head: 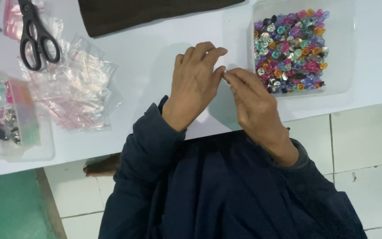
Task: Sorting and packaging small black buttons from a container of mixed beads into individual plastic bags
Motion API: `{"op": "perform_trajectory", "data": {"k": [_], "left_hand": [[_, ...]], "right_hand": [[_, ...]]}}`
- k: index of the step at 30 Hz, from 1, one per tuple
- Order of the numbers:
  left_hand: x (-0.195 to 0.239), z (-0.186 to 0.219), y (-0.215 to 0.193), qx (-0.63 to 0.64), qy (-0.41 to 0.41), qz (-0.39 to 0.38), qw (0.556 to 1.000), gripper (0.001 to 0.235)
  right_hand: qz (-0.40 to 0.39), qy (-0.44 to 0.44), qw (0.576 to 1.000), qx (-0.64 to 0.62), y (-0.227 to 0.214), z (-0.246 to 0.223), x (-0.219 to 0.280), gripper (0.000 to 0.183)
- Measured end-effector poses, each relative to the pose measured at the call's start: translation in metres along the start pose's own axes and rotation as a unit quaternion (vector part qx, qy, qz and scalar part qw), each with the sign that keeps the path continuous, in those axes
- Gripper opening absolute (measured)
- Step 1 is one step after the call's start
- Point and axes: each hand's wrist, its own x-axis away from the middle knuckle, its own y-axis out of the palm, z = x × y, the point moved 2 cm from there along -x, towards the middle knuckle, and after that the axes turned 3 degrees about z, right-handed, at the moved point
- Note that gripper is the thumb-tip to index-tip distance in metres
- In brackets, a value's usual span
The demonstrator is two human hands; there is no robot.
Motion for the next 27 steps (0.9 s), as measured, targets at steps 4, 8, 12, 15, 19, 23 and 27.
{"op": "perform_trajectory", "data": {"k": [4,8,12,15,19,23,27], "left_hand": [[-0.025,0.038,0.018,0.017,0.056,-0.016,0.998,0.030],[-0.048,0.074,0.055,0.112,0.127,-0.020,0.985,0.026],[-0.062,0.094,0.105,0.078,0.081,-0.077,0.991,0.055],[-0.062,0.091,0.131,-0.083,0.095,0.008,0.992,0.068],[-0.067,0.087,0.140,-0.123,0.070,-0.004,0.990,0.074],[-0.071,0.081,0.130,0.010,0.052,-0.096,0.994,0.071],[-0.075,0.069,0.134,0.201,0.006,-0.069,0.977,0.051]], "right_hand": [[0.031,0.015,0.997,0.072,-0.046,0.015,0.003,0.026],[0.090,0.053,0.986,0.130,-0.084,0.053,0.012,0.030],[0.063,0.049,0.974,0.210,-0.107,0.089,0.012,0.039],[0.005,0.086,0.972,0.219,-0.103,0.133,0.014,0.070],[-0.081,0.192,0.944,0.254,-0.089,0.138,0.005,0.075],[-0.098,0.202,0.951,0.213,-0.091,0.139,-0.004,0.056],[-0.091,0.161,0.976,0.116,-0.101,0.122,-0.009,0.038]]}}
